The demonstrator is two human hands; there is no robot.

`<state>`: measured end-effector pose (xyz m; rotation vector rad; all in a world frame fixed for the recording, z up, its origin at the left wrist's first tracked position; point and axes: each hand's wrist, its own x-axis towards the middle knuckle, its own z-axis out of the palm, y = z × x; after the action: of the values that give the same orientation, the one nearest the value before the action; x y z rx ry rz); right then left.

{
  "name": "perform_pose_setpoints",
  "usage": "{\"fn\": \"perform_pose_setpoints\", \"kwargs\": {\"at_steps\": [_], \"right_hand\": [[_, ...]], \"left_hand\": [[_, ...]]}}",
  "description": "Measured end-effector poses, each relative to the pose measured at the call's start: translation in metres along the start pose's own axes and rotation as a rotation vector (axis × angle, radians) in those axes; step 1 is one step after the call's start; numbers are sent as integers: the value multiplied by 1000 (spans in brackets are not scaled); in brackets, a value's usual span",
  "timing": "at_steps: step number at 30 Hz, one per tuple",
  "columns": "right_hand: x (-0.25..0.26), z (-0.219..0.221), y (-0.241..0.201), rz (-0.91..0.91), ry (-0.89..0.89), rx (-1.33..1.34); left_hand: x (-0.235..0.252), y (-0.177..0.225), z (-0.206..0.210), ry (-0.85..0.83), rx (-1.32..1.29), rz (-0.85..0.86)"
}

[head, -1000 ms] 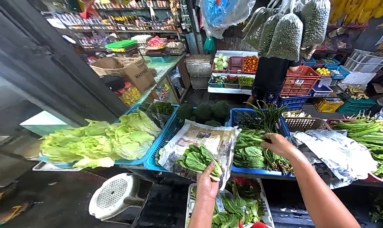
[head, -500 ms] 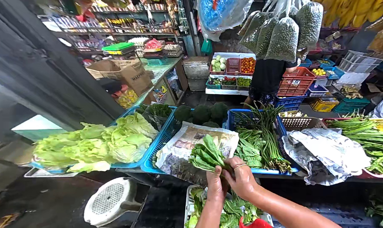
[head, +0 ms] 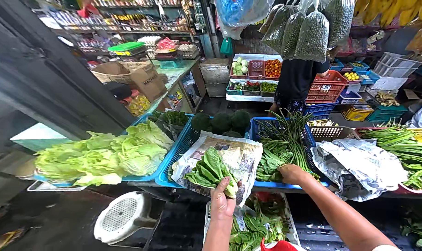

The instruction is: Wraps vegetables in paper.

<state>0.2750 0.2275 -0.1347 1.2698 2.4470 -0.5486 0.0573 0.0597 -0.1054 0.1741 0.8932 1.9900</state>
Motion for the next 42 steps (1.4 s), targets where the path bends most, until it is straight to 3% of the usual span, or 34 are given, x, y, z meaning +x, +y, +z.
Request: {"fn": "perform_pose_setpoints", "kwargs": {"at_steps": [7, 13, 15, 19, 25, 28, 32, 34, 38, 42], "right_hand": [[17, -2, 14, -2, -14, 89], [29, -11, 40, -35, 44, 499], [37, -11, 47, 8, 58, 396], [40, -7, 29, 119, -85, 47], [55, -2, 29, 97, -88, 12], [47, -7, 42, 61, 2, 260], [27, -21, 62, -38, 296, 1003], [19, -32, 61, -106, 357, 1228], [-16, -58, 12, -324, 281, 1419], [-38, -59, -62, -485, 150, 1426]], "left_hand": [[-2, -2, 4, 5, 11, -38], [-2, -5, 1, 12, -1, -56], [-3, -5, 1, 21, 6, -65], [-4, -4, 3, 15, 4, -69], [-2, -3, -2, -26, -44, -62], [-1, -1, -7, -40, -64, -49], [0, 0, -11, -49, -62, -36], [1, -2, -9, -57, -73, -38], [6, -13, -2, -70, -82, -56], [6, -23, 2, -99, -121, -62]]}}
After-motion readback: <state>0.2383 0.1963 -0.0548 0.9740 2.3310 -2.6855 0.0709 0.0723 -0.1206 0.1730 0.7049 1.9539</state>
